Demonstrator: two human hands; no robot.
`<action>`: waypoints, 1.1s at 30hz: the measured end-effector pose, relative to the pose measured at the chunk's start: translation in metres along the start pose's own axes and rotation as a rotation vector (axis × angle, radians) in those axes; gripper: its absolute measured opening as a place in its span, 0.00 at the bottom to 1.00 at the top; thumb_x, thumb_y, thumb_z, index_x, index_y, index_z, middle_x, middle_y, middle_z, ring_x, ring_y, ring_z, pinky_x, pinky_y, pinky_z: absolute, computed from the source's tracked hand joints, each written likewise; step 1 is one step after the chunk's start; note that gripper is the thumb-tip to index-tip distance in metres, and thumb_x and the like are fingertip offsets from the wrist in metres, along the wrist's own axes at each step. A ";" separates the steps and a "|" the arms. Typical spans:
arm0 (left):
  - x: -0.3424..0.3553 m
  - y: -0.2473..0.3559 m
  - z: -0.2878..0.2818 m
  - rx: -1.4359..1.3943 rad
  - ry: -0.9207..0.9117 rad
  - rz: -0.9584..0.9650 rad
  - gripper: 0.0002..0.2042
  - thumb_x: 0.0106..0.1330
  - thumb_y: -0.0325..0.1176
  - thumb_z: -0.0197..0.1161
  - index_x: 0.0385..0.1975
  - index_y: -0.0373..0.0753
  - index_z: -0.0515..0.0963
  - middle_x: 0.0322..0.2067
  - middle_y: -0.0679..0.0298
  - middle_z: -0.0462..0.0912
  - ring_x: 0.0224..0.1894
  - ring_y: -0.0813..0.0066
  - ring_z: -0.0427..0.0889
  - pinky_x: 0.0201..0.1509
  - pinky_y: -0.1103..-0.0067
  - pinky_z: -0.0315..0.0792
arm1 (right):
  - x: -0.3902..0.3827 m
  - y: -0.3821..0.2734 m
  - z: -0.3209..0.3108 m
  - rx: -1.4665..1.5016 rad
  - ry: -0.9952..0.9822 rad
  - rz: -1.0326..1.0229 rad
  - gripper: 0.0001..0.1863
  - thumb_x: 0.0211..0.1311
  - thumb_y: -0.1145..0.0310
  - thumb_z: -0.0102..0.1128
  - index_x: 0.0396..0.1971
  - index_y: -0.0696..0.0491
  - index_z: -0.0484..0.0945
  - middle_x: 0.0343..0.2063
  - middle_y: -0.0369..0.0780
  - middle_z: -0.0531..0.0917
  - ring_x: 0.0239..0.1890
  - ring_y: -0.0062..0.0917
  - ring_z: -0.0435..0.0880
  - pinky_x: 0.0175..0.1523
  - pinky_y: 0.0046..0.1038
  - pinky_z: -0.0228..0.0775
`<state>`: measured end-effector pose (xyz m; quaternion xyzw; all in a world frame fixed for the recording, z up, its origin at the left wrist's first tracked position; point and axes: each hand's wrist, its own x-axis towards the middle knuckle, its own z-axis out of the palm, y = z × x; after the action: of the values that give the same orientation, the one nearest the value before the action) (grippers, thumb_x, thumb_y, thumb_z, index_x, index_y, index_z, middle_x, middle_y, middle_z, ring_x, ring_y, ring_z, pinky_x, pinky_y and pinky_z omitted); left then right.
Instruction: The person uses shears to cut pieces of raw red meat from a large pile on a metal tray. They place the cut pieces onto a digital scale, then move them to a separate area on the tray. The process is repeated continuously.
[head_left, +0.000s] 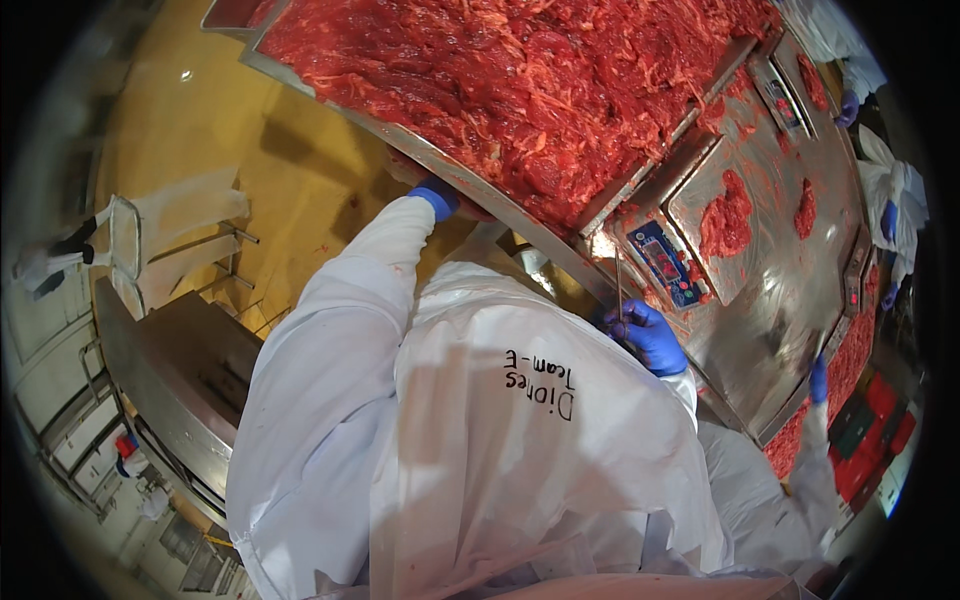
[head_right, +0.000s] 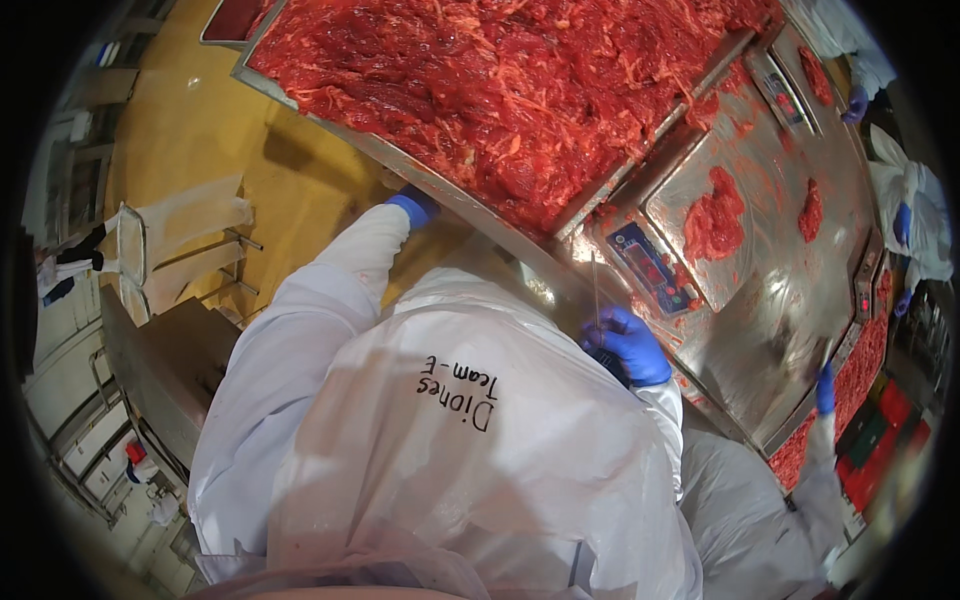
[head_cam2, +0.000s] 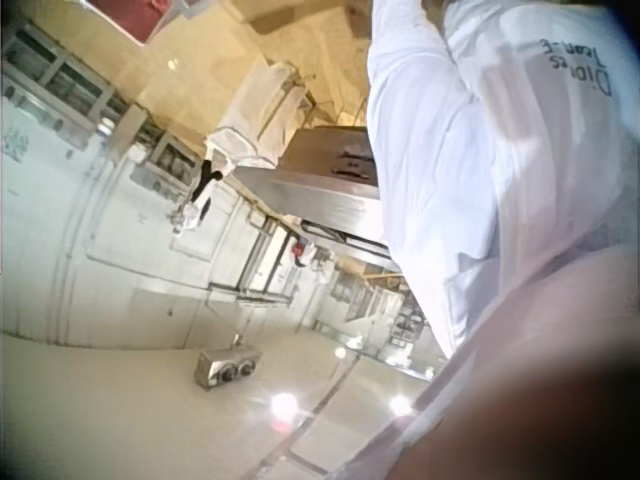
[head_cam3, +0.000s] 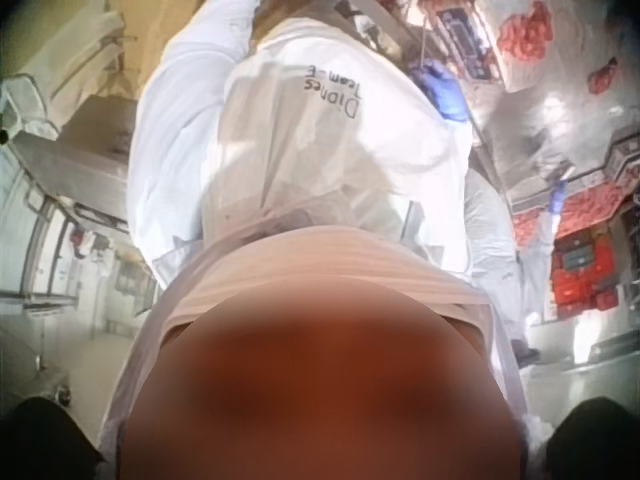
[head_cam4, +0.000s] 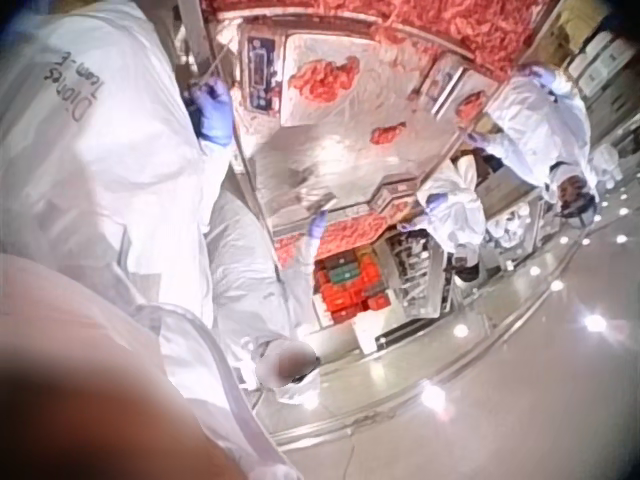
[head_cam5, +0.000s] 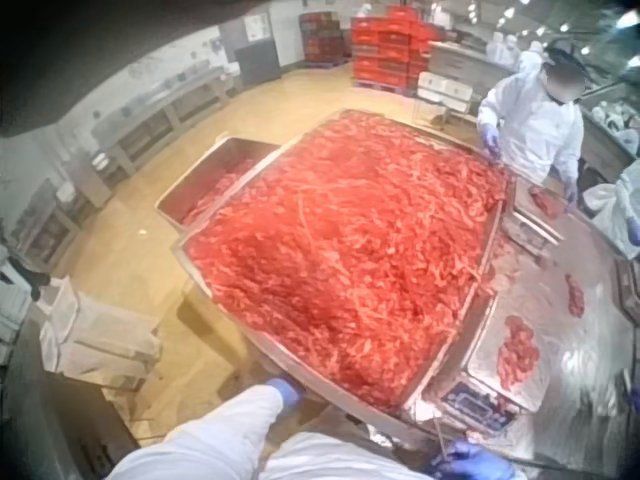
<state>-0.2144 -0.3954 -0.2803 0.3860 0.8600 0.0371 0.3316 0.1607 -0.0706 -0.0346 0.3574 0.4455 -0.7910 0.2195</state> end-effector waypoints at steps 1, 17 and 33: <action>0.006 0.008 -0.002 -0.007 -0.052 -0.008 0.27 0.75 0.46 0.55 0.71 0.43 0.69 0.70 0.52 0.73 0.70 0.53 0.73 0.74 0.65 0.68 | -0.003 0.002 0.002 0.073 0.006 0.020 0.12 0.66 0.76 0.69 0.48 0.59 0.82 0.37 0.41 0.87 0.40 0.25 0.88 0.49 0.27 0.78; -0.074 -0.117 -0.135 -0.309 0.873 -0.700 0.16 0.70 0.37 0.60 0.52 0.37 0.84 0.50 0.47 0.87 0.54 0.48 0.85 0.59 0.60 0.77 | -0.005 0.045 -0.011 0.221 0.069 -0.156 0.16 0.62 0.79 0.69 0.50 0.57 0.81 0.43 0.39 0.86 0.43 0.27 0.88 0.54 0.30 0.79; 0.008 0.215 -0.135 -0.124 0.292 0.358 0.16 0.61 0.34 0.63 0.46 0.33 0.78 0.42 0.41 0.83 0.50 0.39 0.82 0.54 0.55 0.76 | -0.008 0.046 -0.011 0.175 0.100 -0.300 0.16 0.63 0.76 0.71 0.50 0.58 0.80 0.44 0.39 0.86 0.47 0.26 0.87 0.58 0.32 0.78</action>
<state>-0.1617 -0.2139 -0.1104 0.5015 0.8129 0.2036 0.2149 0.2001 -0.0839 -0.0577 0.3435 0.4334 -0.8320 0.0447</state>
